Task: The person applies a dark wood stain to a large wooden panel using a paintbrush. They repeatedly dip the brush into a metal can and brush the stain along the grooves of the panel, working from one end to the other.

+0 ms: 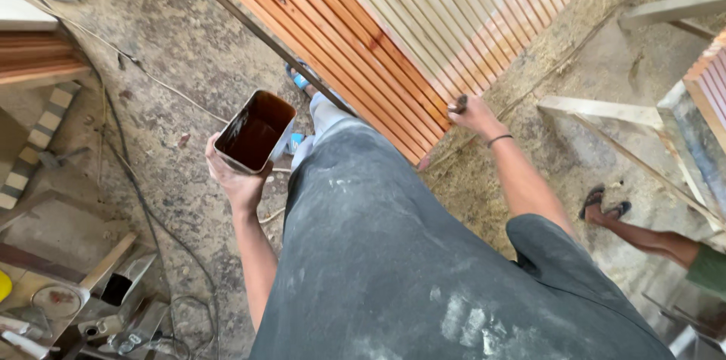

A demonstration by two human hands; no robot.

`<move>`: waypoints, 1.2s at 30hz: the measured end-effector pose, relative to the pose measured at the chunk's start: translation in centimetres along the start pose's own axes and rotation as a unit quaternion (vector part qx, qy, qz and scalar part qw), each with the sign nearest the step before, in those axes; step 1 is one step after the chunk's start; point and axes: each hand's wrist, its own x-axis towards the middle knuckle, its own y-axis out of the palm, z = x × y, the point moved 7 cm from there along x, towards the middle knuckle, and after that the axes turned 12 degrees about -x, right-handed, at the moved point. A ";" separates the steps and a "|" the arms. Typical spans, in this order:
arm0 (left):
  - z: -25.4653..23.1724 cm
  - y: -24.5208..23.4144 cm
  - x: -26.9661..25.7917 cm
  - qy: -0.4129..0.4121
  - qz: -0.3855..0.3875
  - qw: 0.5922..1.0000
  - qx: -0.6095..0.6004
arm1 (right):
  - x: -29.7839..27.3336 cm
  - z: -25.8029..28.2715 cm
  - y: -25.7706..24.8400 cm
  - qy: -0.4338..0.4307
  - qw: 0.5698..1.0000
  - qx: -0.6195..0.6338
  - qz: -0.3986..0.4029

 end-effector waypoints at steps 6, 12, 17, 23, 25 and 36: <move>-0.8 -1.2 -0.8 -0.028 -0.034 0.998 -0.039 | 15.8 12.7 -2.7 -0.100 0.995 -0.010 -0.022; -0.1 -1.9 -1.1 -0.055 -0.038 0.995 -0.077 | 21.9 21.3 -6.9 -0.173 0.971 0.112 -0.124; 0.3 -2.9 -1.6 -0.037 -0.035 0.996 -0.075 | 12.6 16.9 -6.2 -0.205 0.964 0.008 -0.170; 2.4 -2.9 -1.9 -0.047 0.008 0.992 -0.119 | -4.2 1.2 -2.3 -0.039 0.996 0.056 -0.060; 2.8 -2.7 -2.0 -0.043 0.032 0.993 -0.108 | -7.7 -2.9 0.0 0.059 0.998 -0.014 0.015; 3.6 -5.0 -2.1 -0.084 -0.001 0.986 -0.142 | 1.3 3.0 -1.0 0.019 0.993 -0.085 -0.081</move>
